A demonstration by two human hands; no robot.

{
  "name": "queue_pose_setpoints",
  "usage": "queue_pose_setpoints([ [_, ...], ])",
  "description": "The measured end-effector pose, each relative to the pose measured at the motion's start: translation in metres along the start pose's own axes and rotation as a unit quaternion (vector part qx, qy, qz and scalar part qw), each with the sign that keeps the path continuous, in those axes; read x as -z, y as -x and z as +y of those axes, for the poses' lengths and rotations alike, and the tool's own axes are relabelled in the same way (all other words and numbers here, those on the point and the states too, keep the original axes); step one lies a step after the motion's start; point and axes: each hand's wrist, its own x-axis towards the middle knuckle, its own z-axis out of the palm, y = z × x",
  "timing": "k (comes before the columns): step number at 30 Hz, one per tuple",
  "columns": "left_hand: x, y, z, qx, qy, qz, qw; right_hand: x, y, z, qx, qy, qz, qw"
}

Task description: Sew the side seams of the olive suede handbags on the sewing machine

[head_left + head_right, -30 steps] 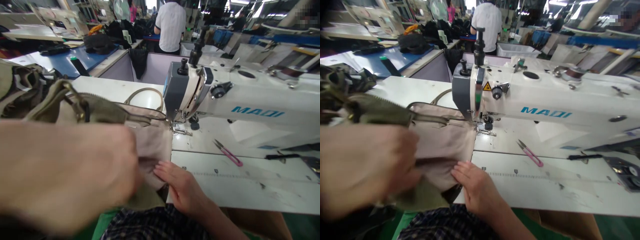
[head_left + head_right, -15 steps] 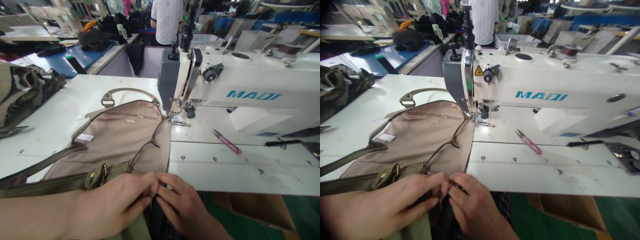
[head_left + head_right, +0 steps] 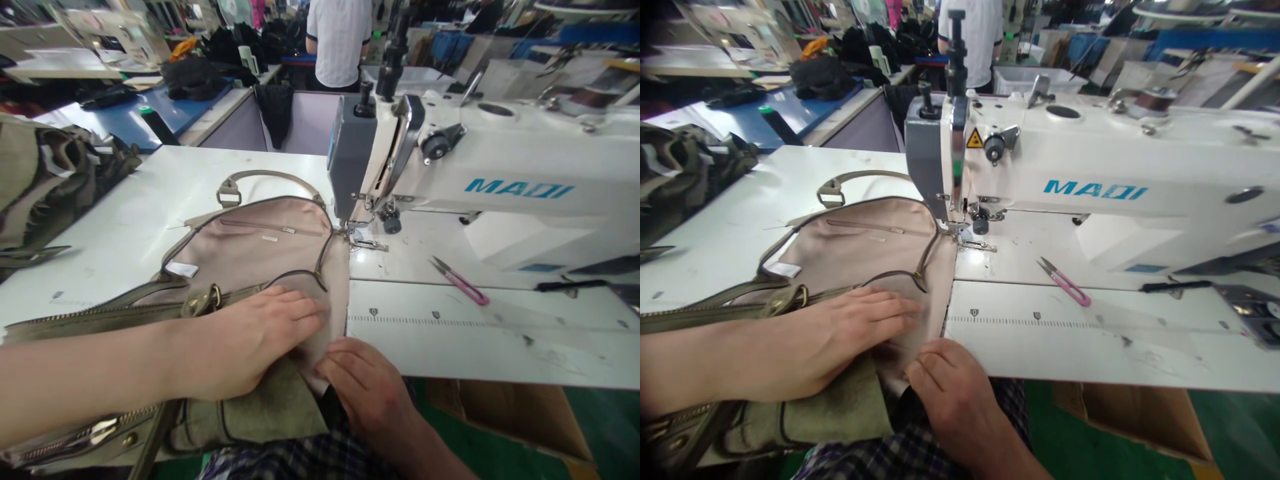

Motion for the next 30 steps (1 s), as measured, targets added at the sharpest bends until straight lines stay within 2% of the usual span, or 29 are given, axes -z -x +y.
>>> queue_pose_setpoints([
  [4,-0.001,-0.004,-0.011,-0.008,-0.06,0.02,0.998,0.004,0.002,0.003,0.02,0.017,-0.018,0.999],
  [7,-0.006,-0.013,-0.018,-0.06,-0.114,0.043,0.991,0.004,0.003,0.003,0.033,0.03,-0.028,0.999],
  [10,-0.009,-0.024,-0.028,-0.083,-0.167,0.014,0.982,0.003,0.004,0.002,0.058,0.039,-0.017,0.997],
  [13,-0.007,-0.03,-0.038,-0.037,-0.189,-0.029,0.981,0.006,0.004,-0.001,0.059,0.029,-0.032,0.997],
  [16,-0.001,-0.029,-0.042,-0.016,-0.177,-0.051,0.983,0.011,0.001,-0.004,0.036,0.015,-0.071,0.997],
  [19,0.005,-0.028,-0.037,-0.002,-0.134,-0.074,0.988,0.014,-0.004,-0.001,0.053,0.01,-0.062,0.997],
  [21,0.007,-0.029,-0.033,0.01,-0.103,-0.087,0.991,0.016,-0.005,0.004,0.069,0.004,-0.057,0.996],
  [24,0.008,-0.031,-0.029,0.023,-0.077,-0.093,0.992,0.019,-0.006,0.013,0.073,-0.008,-0.092,0.993],
  [30,0.016,-0.041,-0.039,0.042,-0.055,-0.104,0.992,0.028,-0.011,0.033,0.077,-0.038,-0.133,0.987],
])
